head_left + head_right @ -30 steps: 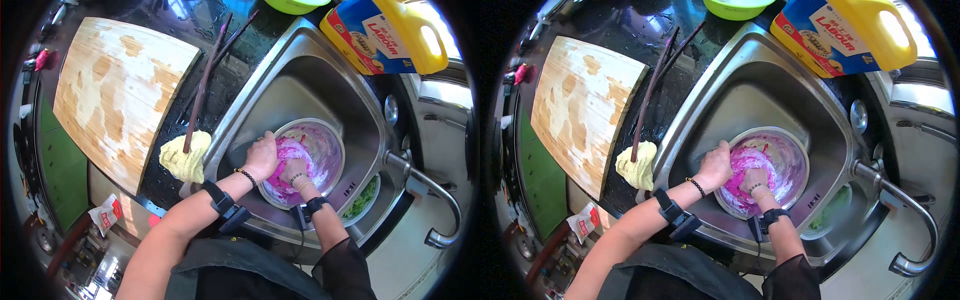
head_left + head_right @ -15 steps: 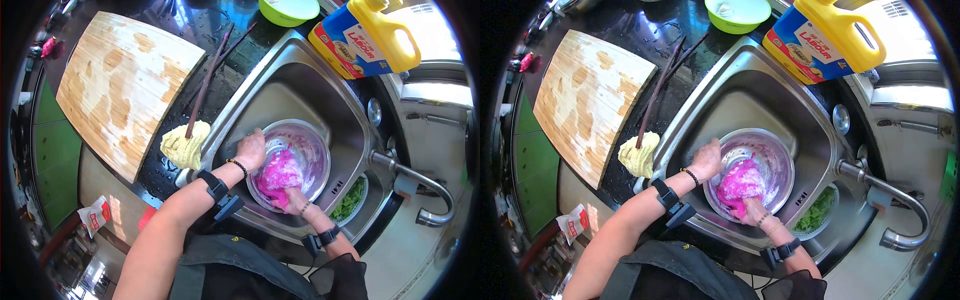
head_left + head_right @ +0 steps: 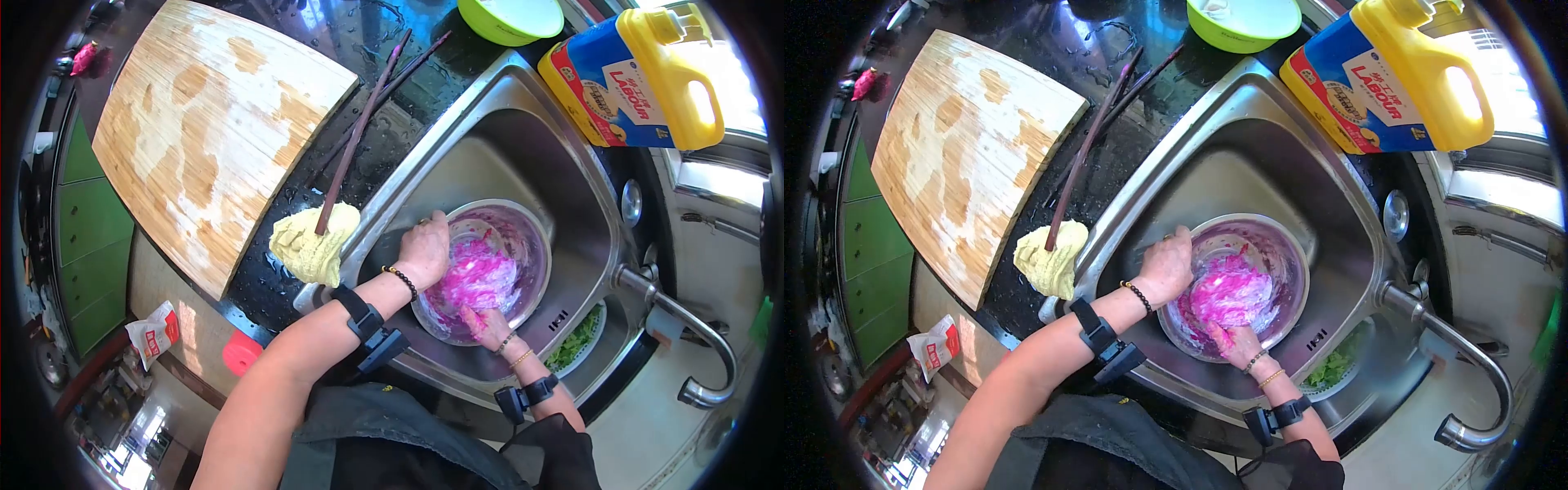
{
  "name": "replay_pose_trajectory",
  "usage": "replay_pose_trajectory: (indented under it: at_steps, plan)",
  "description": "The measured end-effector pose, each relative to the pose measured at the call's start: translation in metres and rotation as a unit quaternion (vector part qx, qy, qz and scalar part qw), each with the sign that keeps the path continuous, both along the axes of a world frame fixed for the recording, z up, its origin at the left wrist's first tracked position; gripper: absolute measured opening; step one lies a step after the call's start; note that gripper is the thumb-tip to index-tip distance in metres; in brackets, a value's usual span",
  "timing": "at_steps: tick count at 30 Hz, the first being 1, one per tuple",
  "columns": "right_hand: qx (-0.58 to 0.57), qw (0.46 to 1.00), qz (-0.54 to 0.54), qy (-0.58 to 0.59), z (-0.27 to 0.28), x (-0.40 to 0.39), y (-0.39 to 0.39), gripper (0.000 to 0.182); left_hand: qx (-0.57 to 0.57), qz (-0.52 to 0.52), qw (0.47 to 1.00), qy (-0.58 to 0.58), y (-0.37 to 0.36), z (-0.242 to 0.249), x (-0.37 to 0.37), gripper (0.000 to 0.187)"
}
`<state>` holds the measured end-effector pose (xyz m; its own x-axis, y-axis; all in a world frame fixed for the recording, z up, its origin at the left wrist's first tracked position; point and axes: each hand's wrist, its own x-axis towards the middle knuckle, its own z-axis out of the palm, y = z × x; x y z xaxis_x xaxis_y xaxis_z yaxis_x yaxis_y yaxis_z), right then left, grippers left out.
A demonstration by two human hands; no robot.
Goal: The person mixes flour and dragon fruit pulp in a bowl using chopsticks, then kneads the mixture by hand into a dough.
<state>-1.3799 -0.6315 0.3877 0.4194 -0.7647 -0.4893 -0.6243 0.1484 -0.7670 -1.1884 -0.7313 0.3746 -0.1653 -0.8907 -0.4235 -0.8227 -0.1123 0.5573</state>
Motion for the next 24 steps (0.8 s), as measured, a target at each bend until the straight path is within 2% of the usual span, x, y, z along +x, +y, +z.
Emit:
replay_pose_trajectory:
  at_steps: [1, 4, 5, 6, 7, 8, 9, 10, 12, 13, 14, 20, 22, 23, 24]
  plan:
    - [0.065, 0.997, -0.033, 0.03, -0.008, -0.002, 0.005, 0.036, 0.001, 0.003, 1.0, 0.013, 0.001, 0.0, 0.0, 0.024]
    - [0.051, 0.994, -0.067, 0.075, -0.022, 0.001, -0.006, 0.037, -0.005, 0.009, 1.0, 0.022, 0.001, -0.003, -0.001, 0.023]
    - [0.024, 0.994, -0.025, 0.102, -0.041, -0.003, -0.004, 0.043, -0.009, 0.012, 1.0, 0.017, 0.002, -0.004, -0.002, 0.023]
    - [0.025, 0.994, -0.028, 0.1, -0.052, 0.0, -0.004, 0.043, -0.008, 0.01, 1.0, 0.015, 0.002, -0.003, -0.001, 0.023]
    - [0.097, 0.966, 0.096, 0.221, -0.059, 0.002, -0.006, 0.045, 0.001, 0.003, 1.0, 0.009, 0.0, 0.0, -0.001, 0.022]
    - [0.167, 0.902, 0.215, 0.334, -0.063, 0.005, -0.006, 0.048, 0.01, -0.004, 1.0, 0.004, -0.001, 0.002, -0.001, 0.02]
    - [0.211, 0.87, 0.229, 0.383, -0.059, 0.014, -0.012, 0.053, 0.011, -0.007, 1.0, 0.004, -0.002, 0.003, -0.002, 0.02]
    - [0.213, 0.869, 0.229, 0.382, -0.065, 0.013, -0.016, 0.053, 0.006, -0.002, 1.0, 0.002, -0.001, 0.002, -0.002, 0.019]
    - [0.256, 0.791, 0.395, 0.391, -0.086, 0.006, -0.014, 0.052, 0.009, 0.001, 1.0, 0.0, 0.001, 0.001, -0.002, 0.018]
    - [0.241, 0.821, 0.354, 0.377, -0.094, 0.003, -0.012, 0.059, 0.01, 0.0, 1.0, 0.004, 0.0, 0.002, -0.002, 0.018]
    - [0.242, 0.82, 0.357, 0.377, -0.099, 0.001, -0.008, 0.059, 0.009, 0.002, 1.0, 0.007, -0.001, 0.002, -0.002, 0.019]
    - [0.162, 0.864, 0.249, 0.407, -0.057, 0.02, -0.013, 0.046, -0.012, -0.008, 1.0, -0.011, 0.0, 0.002, -0.001, 0.019]
    - [0.224, 0.906, 0.226, 0.279, -0.044, 0.008, 0.002, 0.049, -0.012, -0.01, 1.0, -0.011, 0.001, -0.001, -0.001, 0.019]
    - [0.228, 0.905, 0.223, 0.282, -0.029, 0.004, 0.013, 0.049, -0.012, -0.008, 1.0, -0.009, 0.001, -0.003, -0.002, 0.019]
    - [0.056, 0.962, 0.176, 0.202, -0.004, 0.002, 0.02, 0.051, -0.012, -0.008, 1.0, -0.005, 0.001, -0.004, -0.002, 0.019]
